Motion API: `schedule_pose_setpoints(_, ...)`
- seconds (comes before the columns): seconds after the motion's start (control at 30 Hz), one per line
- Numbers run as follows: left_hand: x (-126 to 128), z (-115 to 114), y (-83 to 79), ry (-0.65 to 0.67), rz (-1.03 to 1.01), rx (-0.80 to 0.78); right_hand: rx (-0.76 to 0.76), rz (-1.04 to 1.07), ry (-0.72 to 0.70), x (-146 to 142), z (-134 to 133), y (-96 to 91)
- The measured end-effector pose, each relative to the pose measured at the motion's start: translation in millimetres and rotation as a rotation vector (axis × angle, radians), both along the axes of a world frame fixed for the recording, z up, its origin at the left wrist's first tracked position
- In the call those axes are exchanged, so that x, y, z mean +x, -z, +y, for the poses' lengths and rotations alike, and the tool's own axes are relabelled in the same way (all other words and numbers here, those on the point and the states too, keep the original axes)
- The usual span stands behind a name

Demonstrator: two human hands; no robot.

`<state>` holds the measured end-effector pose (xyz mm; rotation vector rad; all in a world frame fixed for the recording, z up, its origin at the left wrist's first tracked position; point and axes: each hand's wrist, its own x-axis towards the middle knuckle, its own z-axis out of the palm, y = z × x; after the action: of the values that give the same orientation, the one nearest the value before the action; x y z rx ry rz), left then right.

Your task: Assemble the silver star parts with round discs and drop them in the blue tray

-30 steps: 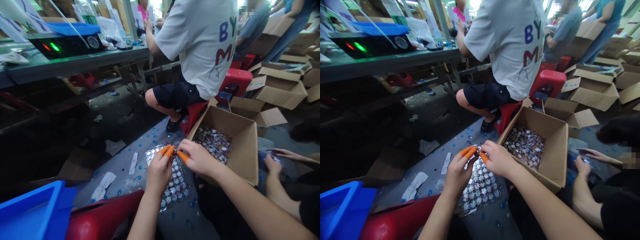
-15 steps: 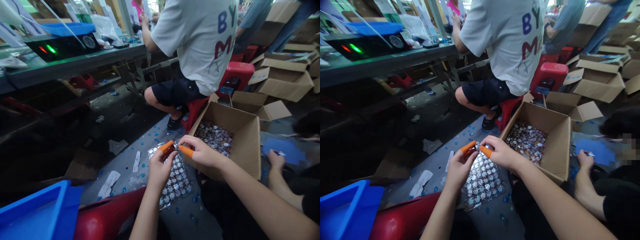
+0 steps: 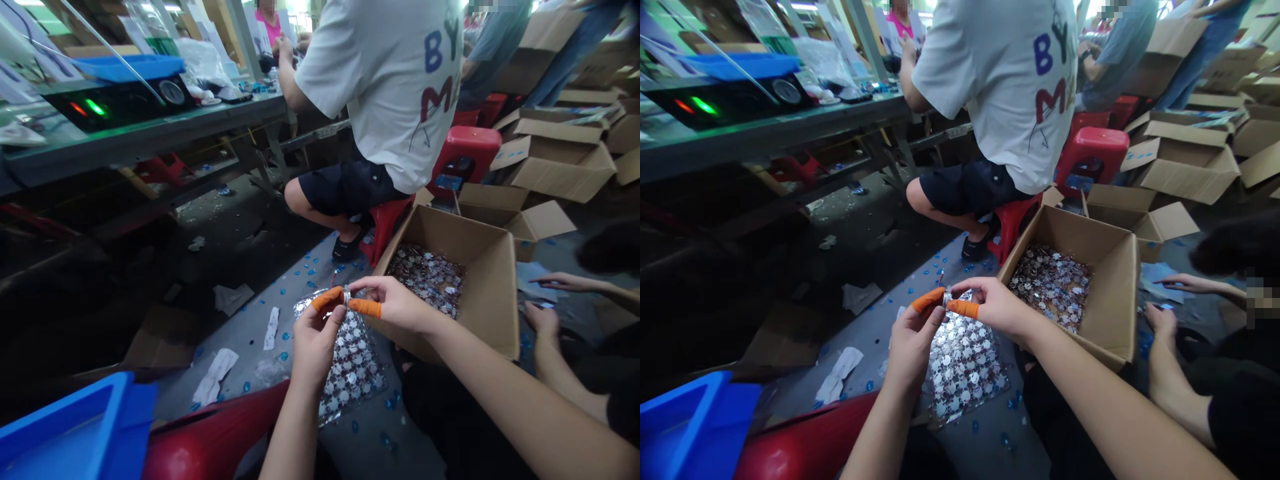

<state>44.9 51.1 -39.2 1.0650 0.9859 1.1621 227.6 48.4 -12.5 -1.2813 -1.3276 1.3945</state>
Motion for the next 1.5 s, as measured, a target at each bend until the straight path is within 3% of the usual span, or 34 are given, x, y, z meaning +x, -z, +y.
schedule_pose_setpoints(0.33,-4.0,-0.7,6.2,-0.031,0.194,0.239,0.001,0.206,-0.004,-1.4,3.0,3.7)
schedule_pose_setpoints(0.67,-5.3,-2.2,0.5,-0.142,0.357,0.384,0.064,0.036,0.010,-7.6,-3.6,0.3)
schedule_pose_setpoints(0.87,-3.8,0.7,0.0,-0.134,0.218,0.369,0.139,0.042,0.108,-13.5,-6.3,0.9)
schedule_pose_setpoints(1.27,-9.0,-1.5,8.0,-0.127,0.370,0.499,0.112,-0.024,0.074,-10.8,-5.5,17.4)
schedule_pose_setpoints(1.5,-3.8,-6.1,6.0,-0.136,0.371,0.571,0.065,0.006,0.062,-5.5,-6.7,16.9)
